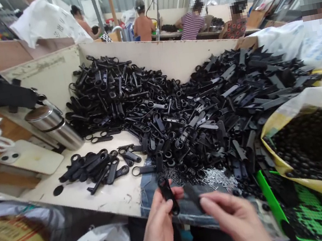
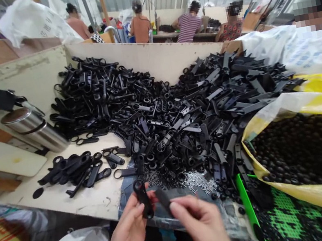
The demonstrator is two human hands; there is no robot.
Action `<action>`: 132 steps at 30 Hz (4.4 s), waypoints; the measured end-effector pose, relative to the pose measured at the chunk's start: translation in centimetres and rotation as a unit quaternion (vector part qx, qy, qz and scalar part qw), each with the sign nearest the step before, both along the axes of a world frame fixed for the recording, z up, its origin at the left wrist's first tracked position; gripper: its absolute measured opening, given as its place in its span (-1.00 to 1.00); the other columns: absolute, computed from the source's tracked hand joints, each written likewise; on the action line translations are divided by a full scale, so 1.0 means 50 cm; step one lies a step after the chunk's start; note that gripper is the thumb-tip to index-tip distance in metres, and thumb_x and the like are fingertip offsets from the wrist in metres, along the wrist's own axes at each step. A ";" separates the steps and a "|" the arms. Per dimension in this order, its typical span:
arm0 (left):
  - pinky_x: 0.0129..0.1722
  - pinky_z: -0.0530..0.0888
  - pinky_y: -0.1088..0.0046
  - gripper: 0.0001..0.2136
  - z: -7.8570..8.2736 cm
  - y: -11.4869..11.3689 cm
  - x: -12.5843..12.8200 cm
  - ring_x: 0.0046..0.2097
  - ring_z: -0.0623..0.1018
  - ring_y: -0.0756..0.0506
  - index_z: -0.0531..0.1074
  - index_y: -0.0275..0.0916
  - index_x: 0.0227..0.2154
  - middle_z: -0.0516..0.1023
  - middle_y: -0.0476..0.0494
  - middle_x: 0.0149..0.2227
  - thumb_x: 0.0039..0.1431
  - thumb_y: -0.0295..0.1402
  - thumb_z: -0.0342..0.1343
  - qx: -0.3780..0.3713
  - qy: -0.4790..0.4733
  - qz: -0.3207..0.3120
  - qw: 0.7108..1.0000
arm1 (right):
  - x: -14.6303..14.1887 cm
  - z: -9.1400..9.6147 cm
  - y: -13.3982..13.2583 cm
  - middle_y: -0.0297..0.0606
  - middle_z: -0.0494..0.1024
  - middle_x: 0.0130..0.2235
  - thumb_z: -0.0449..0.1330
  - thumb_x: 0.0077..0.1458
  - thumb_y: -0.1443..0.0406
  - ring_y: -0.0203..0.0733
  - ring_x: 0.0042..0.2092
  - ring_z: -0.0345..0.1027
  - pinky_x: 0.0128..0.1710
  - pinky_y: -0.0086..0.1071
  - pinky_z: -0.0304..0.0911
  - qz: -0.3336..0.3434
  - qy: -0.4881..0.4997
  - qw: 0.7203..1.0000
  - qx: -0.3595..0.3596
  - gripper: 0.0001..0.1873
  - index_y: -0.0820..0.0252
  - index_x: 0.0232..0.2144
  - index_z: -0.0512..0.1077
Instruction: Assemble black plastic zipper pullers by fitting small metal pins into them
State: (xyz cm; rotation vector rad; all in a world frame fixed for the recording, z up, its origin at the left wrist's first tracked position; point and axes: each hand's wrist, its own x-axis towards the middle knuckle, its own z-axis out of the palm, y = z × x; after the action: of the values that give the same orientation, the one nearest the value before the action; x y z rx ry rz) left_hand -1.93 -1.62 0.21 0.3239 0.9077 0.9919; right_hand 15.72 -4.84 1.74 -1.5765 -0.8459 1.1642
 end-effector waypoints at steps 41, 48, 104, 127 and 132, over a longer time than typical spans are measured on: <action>-0.51 0.41 0.47 -0.56 0.023 -0.036 -0.055 -0.46 0.50 -0.09 0.59 -0.13 0.08 0.62 -0.17 -0.36 0.23 -0.03 0.20 0.121 0.322 -0.177 0.922 | -0.066 -0.032 0.063 -0.45 0.43 -0.50 0.41 0.10 0.04 -0.34 -0.53 0.25 -0.47 -0.45 0.17 0.249 0.137 0.959 -0.014 -0.58 0.23 -0.16 0.53; -0.50 0.50 0.43 -0.48 0.032 -0.075 -0.062 -0.51 0.50 -0.09 0.44 -0.15 0.25 0.60 -0.13 -0.39 0.27 -0.11 0.16 0.086 0.362 -0.210 0.904 | -0.083 -0.046 0.046 -0.46 0.42 -0.58 0.33 0.19 0.03 -0.33 -0.60 0.30 -0.57 -0.49 0.11 0.313 0.190 0.930 -0.022 -0.65 0.19 -0.33 0.42; -0.46 0.47 0.53 -0.52 0.027 -0.062 -0.061 -0.49 0.54 0.00 0.54 -0.19 0.01 0.62 -0.10 -0.40 0.17 0.04 0.26 0.196 0.222 -0.036 0.954 | -0.139 -0.061 0.074 -0.67 -0.03 -0.68 0.47 0.03 -0.04 -0.53 -0.65 -0.35 -0.70 -0.62 -0.23 0.098 0.393 0.913 0.044 -0.57 0.18 -0.34 0.53; -0.47 0.42 0.50 -0.80 -0.009 -0.057 -0.072 -0.50 0.56 -0.07 0.59 -0.14 -0.23 0.61 -0.06 -0.49 0.27 -0.30 0.05 0.313 0.486 -0.048 0.814 | -0.173 -0.090 0.031 -0.56 0.26 -0.54 0.56 -0.11 0.00 -0.54 -0.62 -0.20 -0.65 -0.60 -0.18 0.089 0.377 0.921 -0.021 -0.44 0.17 -0.19 0.47; -0.35 0.55 0.43 -0.69 -0.034 -0.078 -0.087 -0.40 0.61 -0.15 0.60 -0.16 -0.03 0.66 -0.15 -0.43 0.25 -0.18 0.14 0.273 0.446 -0.048 0.851 | -0.163 -0.104 0.032 -0.47 0.37 -0.50 0.55 -0.14 -0.05 -0.48 -0.61 0.03 -0.64 -0.58 -0.08 0.097 0.333 0.937 -0.036 -0.39 0.19 -0.22 0.45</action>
State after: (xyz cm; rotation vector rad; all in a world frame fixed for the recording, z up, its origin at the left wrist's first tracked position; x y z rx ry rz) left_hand -6.27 -5.52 -1.46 1.3876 1.4039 0.9878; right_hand 7.59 -3.22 -3.48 -1.0423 -0.5093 1.7488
